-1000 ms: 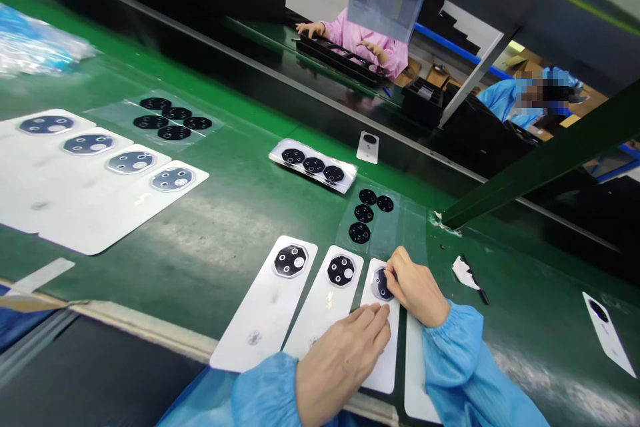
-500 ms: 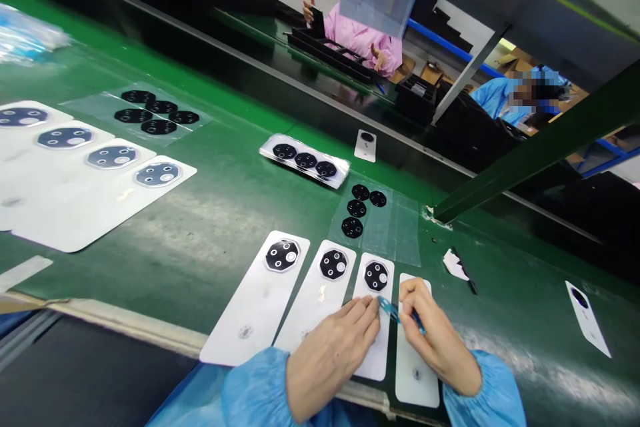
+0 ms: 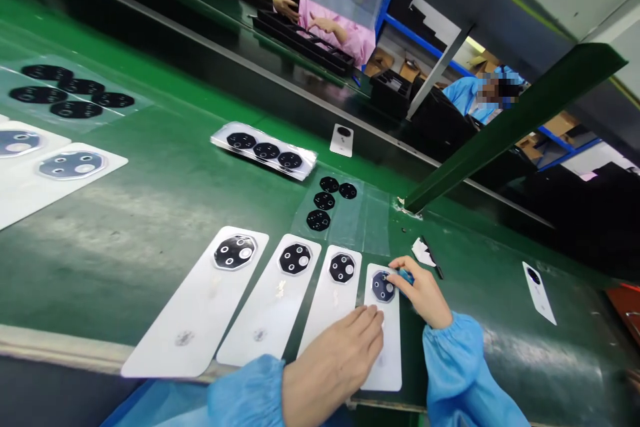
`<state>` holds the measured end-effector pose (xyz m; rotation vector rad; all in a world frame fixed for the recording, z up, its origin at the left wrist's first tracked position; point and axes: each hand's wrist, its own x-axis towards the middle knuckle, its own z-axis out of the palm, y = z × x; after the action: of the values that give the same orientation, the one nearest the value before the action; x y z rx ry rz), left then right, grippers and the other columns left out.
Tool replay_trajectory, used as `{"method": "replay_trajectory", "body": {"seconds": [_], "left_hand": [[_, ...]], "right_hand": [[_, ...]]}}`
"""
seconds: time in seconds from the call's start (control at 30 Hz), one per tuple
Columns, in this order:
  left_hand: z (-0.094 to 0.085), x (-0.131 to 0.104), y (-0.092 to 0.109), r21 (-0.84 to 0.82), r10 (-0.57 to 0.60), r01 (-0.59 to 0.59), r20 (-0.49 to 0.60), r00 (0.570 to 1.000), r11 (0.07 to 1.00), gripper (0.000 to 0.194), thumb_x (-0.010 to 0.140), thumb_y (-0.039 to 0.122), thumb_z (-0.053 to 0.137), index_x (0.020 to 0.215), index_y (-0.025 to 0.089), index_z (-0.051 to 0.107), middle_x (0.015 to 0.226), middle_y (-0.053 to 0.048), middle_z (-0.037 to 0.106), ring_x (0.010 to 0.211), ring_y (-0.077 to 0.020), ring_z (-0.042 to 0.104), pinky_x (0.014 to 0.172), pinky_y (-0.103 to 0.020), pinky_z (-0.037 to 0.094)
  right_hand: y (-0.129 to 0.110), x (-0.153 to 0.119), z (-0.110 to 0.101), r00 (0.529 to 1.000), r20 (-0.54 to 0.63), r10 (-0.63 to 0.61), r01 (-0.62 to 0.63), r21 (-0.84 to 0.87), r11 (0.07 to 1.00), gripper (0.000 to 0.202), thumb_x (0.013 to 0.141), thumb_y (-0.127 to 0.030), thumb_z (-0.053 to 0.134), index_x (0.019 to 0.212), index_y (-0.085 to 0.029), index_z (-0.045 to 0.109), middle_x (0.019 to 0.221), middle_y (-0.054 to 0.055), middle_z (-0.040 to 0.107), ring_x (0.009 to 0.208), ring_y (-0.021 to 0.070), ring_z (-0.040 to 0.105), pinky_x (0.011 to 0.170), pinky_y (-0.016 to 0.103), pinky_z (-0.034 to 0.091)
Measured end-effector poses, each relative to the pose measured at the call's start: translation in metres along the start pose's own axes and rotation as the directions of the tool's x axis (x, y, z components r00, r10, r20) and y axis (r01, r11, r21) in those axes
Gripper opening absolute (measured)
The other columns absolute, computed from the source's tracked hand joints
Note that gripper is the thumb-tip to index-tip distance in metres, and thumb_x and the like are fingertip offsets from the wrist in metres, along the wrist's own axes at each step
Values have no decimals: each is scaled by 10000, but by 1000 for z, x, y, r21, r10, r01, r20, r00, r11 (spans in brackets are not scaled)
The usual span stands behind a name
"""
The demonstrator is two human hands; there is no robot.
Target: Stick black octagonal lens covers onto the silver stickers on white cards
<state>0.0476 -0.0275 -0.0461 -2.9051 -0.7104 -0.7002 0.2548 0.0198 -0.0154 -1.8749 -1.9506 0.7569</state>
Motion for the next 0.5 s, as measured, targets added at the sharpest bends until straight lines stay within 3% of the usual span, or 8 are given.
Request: {"method": "replay_trajectory", "body": {"seconds": [0.13,0.5], "left_hand": [[7,5,4,-8,4,-4,42,999,1000,264,865,91,433,1085,42,570,1190,-145,610,1110,-228,557,977,-330,376],[2,8,3,-5,2,-1,81,997,1000,280,858,49,420,1109,34,545,1183,-158,607,1096,-221,558,935,-331,405]], "right_hand": [[0,11,0,996,79,-36,41,-61,997,106,849,-322,530,851,-219,554,682,-40,598,630,143,552,625,246,381],[1,19,-2,974,172,-148,187,-237,953,117,913,-280,440,836,-225,509,690,-32,617,587,142,552,597,241,375]]}}
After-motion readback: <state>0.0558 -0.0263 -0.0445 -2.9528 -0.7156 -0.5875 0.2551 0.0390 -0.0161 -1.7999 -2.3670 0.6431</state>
